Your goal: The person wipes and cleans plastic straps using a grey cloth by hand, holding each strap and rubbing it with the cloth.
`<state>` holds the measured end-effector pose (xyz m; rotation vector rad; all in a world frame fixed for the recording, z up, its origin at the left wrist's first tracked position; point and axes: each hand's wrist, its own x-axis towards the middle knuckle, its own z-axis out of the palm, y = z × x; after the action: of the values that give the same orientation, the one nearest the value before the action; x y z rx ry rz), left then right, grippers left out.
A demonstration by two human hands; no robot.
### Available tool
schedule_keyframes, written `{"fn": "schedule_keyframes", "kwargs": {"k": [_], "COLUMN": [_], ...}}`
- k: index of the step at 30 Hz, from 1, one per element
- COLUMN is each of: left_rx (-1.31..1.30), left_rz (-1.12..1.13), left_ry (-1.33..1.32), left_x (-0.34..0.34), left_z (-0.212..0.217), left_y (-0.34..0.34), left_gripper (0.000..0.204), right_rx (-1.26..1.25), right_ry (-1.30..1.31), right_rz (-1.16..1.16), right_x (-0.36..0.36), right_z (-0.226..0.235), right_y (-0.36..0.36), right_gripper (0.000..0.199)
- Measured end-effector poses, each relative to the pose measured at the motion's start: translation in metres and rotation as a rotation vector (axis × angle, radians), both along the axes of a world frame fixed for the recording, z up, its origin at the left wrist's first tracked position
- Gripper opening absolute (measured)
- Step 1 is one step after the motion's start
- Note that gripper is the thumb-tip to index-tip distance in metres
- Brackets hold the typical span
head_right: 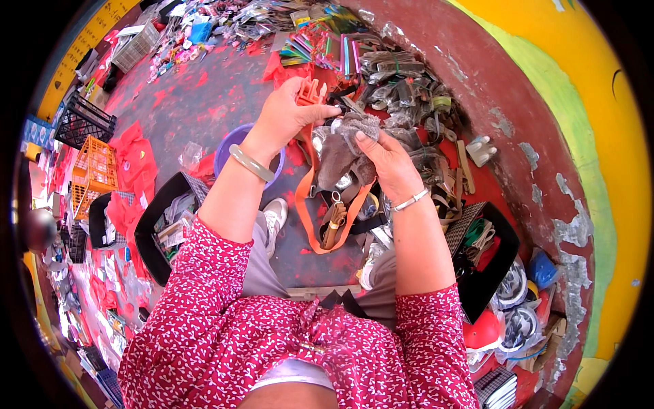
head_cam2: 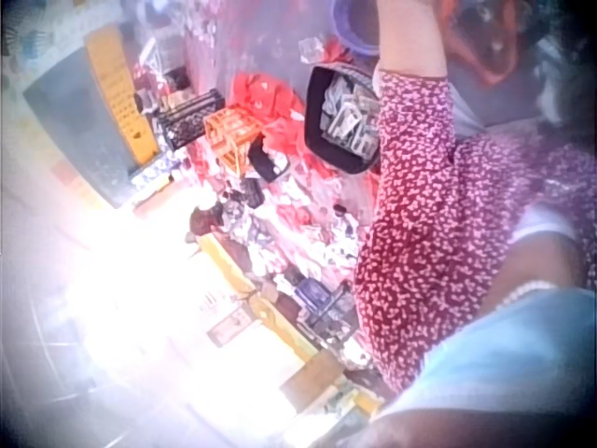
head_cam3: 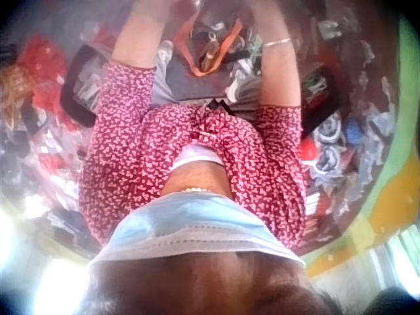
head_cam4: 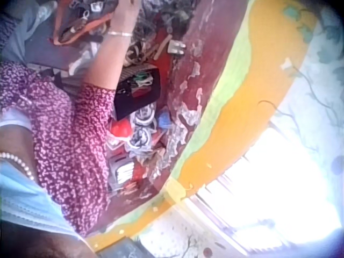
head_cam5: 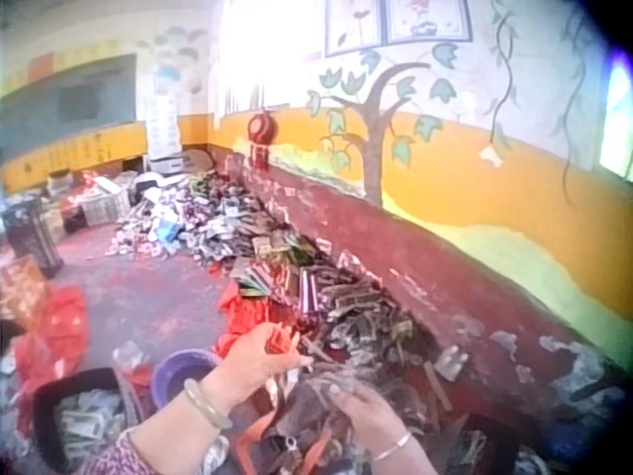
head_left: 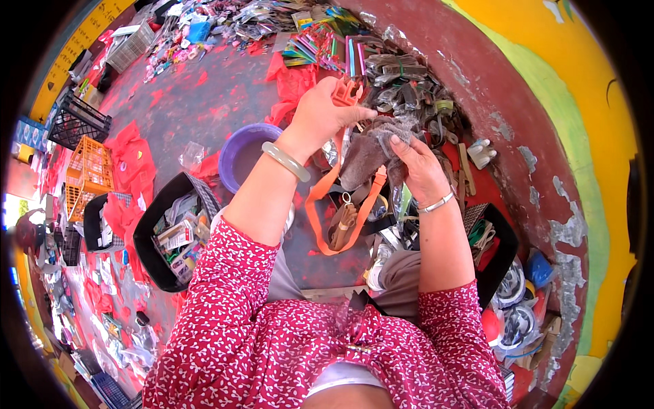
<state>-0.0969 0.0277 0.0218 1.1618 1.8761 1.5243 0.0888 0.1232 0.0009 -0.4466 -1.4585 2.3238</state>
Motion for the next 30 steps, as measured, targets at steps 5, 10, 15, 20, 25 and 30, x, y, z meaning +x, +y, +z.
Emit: {"fn": "schedule_keyframes", "kwargs": {"k": [5,10,15,20,25,30], "left_rx": [-0.028,0.227,0.334,0.373,0.345,0.372], "left_rz": [-0.002,-0.128,-0.149,-0.238,-0.167,-0.032], "left_ry": [-0.299,-0.952,-1.234,-1.124,-0.961,-0.968], "left_x": [0.002,-0.009,-0.016,-0.004,0.017,0.008], "left_z": [0.007,-0.008,-0.014,-0.006,0.003,0.002], "left_y": [-0.002,-0.005,-0.003,-0.003,-0.001,-0.003], "left_gripper": [0.033,0.019,0.023,0.022,0.019,0.022], "right_rx": [0.046,0.128,-0.103,-0.364,-0.328,0.473], "right_ry": [-0.069,-0.101,0.102,0.305,0.173,-0.516], "right_rz": [-0.041,-0.179,-0.116,-0.012,-0.014,-0.305], "right_x": [-0.001,0.002,0.003,-0.007,-0.009,-0.001], "right_z": [-0.007,-0.005,-0.002,0.016,0.002,-0.003], "right_y": [0.004,0.01,0.02,0.003,0.009,0.03], "right_gripper": [0.033,0.037,0.048,0.05,0.038,0.025]}}
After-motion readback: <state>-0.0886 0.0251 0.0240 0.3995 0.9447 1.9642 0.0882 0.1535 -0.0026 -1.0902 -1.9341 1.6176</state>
